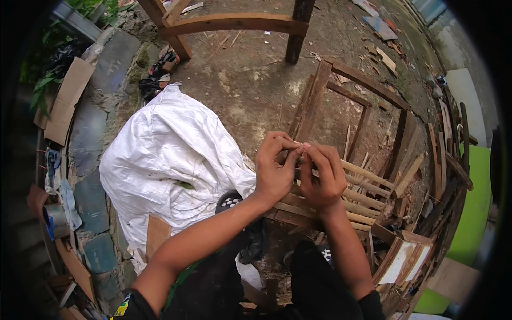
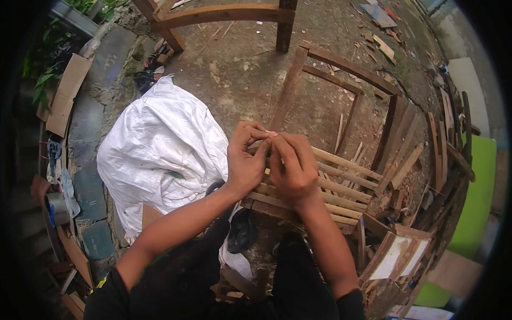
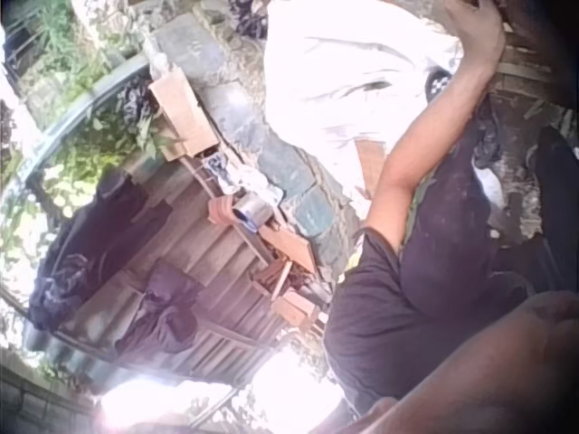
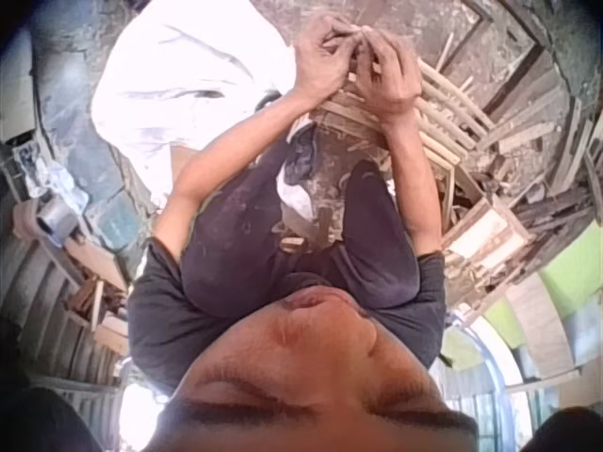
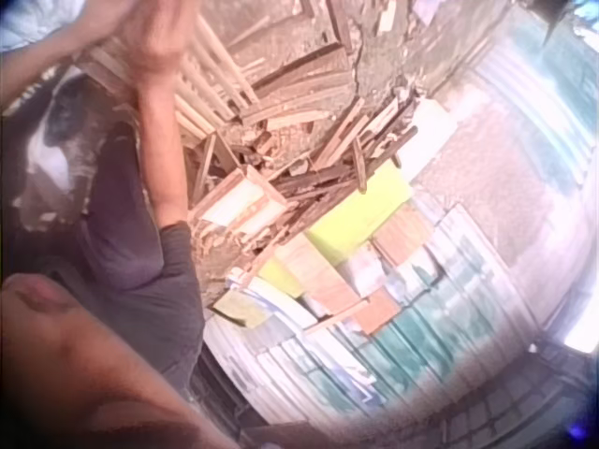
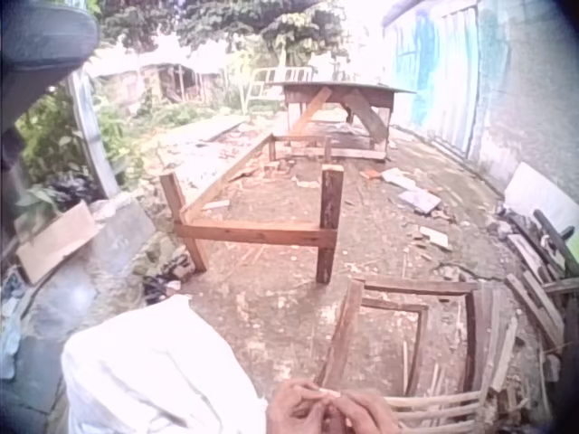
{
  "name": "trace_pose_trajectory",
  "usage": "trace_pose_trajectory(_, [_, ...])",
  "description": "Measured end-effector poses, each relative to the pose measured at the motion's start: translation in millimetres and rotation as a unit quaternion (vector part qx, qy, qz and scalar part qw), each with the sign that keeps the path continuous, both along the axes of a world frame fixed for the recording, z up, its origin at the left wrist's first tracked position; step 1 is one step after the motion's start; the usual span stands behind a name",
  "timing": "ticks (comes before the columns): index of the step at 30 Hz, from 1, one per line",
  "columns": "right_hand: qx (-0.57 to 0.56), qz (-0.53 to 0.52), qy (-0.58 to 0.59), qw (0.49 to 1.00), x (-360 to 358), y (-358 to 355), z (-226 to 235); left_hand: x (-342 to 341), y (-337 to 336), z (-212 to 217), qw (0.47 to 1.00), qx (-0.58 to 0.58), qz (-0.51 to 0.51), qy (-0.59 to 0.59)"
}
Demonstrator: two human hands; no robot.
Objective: The person assembles a small wooden frame by hand, using a hammer to drive nails into slats and a saw to trim a piece of wood. The person works on the ground in a cluttered outdoor area.
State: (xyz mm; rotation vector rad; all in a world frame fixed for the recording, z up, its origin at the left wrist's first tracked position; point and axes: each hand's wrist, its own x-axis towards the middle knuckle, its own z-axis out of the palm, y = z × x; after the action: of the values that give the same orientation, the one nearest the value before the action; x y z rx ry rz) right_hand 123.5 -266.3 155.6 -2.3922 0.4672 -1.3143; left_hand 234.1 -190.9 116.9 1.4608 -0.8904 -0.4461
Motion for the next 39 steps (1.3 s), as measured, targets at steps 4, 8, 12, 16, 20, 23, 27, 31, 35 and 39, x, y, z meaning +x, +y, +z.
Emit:
trace_pose_trajectory(4, [0.020, -0.017, -0.077, 0.997, -6, 0, -2, 0, 0, 2, 1.000, 0.004, 0.010, 0.028])
trace_pose_trajectory(8, [-0.009, -0.046, -0.114, 0.992, -39, -7, 11, -2, -6, 3, 0.998, 0.010, 0.006, 0.055])
trace_pose_trajectory(12, [0.009, -0.153, -0.190, 0.970, -107, -9, 24, 3, -13, -8, 0.999, -0.005, 0.019, 0.034])
trace_pose_trajectory(16, [0.098, -0.299, -0.157, 0.936, -173, -1, 21, 11, -8, 6, 0.993, 0.009, 0.019, 0.120])
trace_pose_trajectory(20, [0.192, -0.415, -0.175, 0.872, -231, 36, -41, 9, -15, 0, 0.999, -0.022, 0.037, 0.018])
trace_pose_trajectory(23, [0.215, -0.470, 0.018, 0.856, -268, 68, -105, 4, -17, 3, 0.999, 0.003, 0.038, 0.037])
trace_pose_trajectory(27, [0.250, -0.376, 0.281, 0.847, -265, 105, -178, 14, -21, -2, 0.999, 0.016, 0.048, -0.017])
trace_pose_trajectory(31, [0.321, -0.309, 0.414, 0.794, -253, 100, -200, 19, -24, 3, 0.997, 0.040, 0.053, -0.041])
trace_pose_trajectory(35, [0.429, -0.291, 0.421, 0.744, -249, 93, -191, 21, -25, 2, 0.997, 0.035, 0.050, -0.051])
trace_pose_trajectory(39, [0.429, -0.270, 0.348, 0.789, -263, 111, -163, 20, -24, 0, 0.997, 0.020, 0.053, -0.055])
